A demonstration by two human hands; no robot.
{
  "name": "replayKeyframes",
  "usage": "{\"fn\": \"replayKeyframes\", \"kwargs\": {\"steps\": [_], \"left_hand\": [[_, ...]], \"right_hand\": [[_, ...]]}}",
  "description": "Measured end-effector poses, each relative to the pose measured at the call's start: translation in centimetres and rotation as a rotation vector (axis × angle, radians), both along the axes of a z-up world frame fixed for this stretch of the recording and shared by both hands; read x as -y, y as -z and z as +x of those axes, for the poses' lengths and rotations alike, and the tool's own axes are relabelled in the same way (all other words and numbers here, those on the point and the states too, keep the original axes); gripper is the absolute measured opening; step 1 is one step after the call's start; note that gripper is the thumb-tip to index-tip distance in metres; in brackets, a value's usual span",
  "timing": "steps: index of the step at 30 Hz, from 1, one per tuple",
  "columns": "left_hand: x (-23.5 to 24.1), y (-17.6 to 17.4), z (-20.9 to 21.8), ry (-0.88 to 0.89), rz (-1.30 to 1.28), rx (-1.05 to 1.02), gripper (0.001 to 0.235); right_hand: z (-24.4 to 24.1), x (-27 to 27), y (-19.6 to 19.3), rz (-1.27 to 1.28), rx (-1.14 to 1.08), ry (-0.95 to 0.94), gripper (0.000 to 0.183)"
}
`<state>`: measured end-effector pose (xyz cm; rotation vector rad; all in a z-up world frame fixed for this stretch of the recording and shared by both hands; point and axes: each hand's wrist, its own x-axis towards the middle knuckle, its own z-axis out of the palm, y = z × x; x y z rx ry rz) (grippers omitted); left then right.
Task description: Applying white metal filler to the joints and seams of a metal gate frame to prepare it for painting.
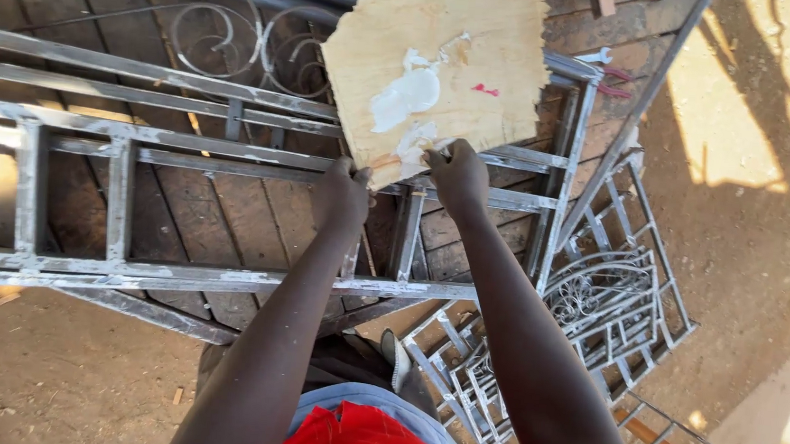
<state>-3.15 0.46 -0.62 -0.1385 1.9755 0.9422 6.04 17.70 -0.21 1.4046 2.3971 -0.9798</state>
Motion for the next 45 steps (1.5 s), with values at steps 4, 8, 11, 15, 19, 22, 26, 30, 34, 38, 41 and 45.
{"fn": "replayKeyframes", "kwargs": {"steps": [4,8,11,15,19,22,26,30,34,38,41,45], "left_hand": [[0.2,-0.4,-0.2,-0.013,0.017,0.002,0.023],[0.2,1.0,0.1,-0.168,0.123,0.033,0.023],[0.4,-0.4,-0.1,-0.048,0.098,-0.019,0.029],[0.4,0.0,-0.1,0.000,0.045,-0.039,0.031],[0.8,-0.5,-0.2,-0.060,0.113,-0.001,0.035],[0.6,0.2,-0.2,-0.047,0.105,0.006,0.031],[0.4,0.9,-0.3,0.002,0.070,-0.002,0.032],[0.9,0.1,-0.1,0.053,0.060,-0.047,0.029],[0.8,-1.0,-0.1,0.046,0.060,-0.064,0.031],[0.6,-0.8,0.0,0.051,0.039,-0.070,0.029],[0.6,-0.8,0.0,0.007,0.073,-0.056,0.030],[0.6,-0.2,0.1,0.043,0.044,-0.075,0.029]], "right_hand": [[1.7,-2.9,1.3,-0.087,-0.051,-0.011,0.033],[3.6,-6.3,1.9,0.020,-0.030,0.005,0.029],[3.2,-6.7,2.1,0.054,-0.018,0.005,0.032],[0.7,-3.6,1.6,0.018,-0.032,-0.006,0.032],[-1.1,-1.1,-1.7,-0.039,-0.116,0.044,0.022],[0.0,-0.5,-2.1,-0.195,-0.200,0.073,0.023],[2.5,-0.6,-0.4,-0.284,-0.286,0.159,0.024],[5.1,-1.5,3.7,-0.248,-0.415,0.267,0.039],[3.6,0.5,-1.0,-0.126,-0.436,0.290,0.060],[2.7,0.3,0.4,-0.017,-0.407,0.294,0.039],[2.7,-0.6,2.5,0.059,-0.427,0.285,0.024],[2.6,-1.2,3.4,0.136,-0.427,0.258,0.016]]}}
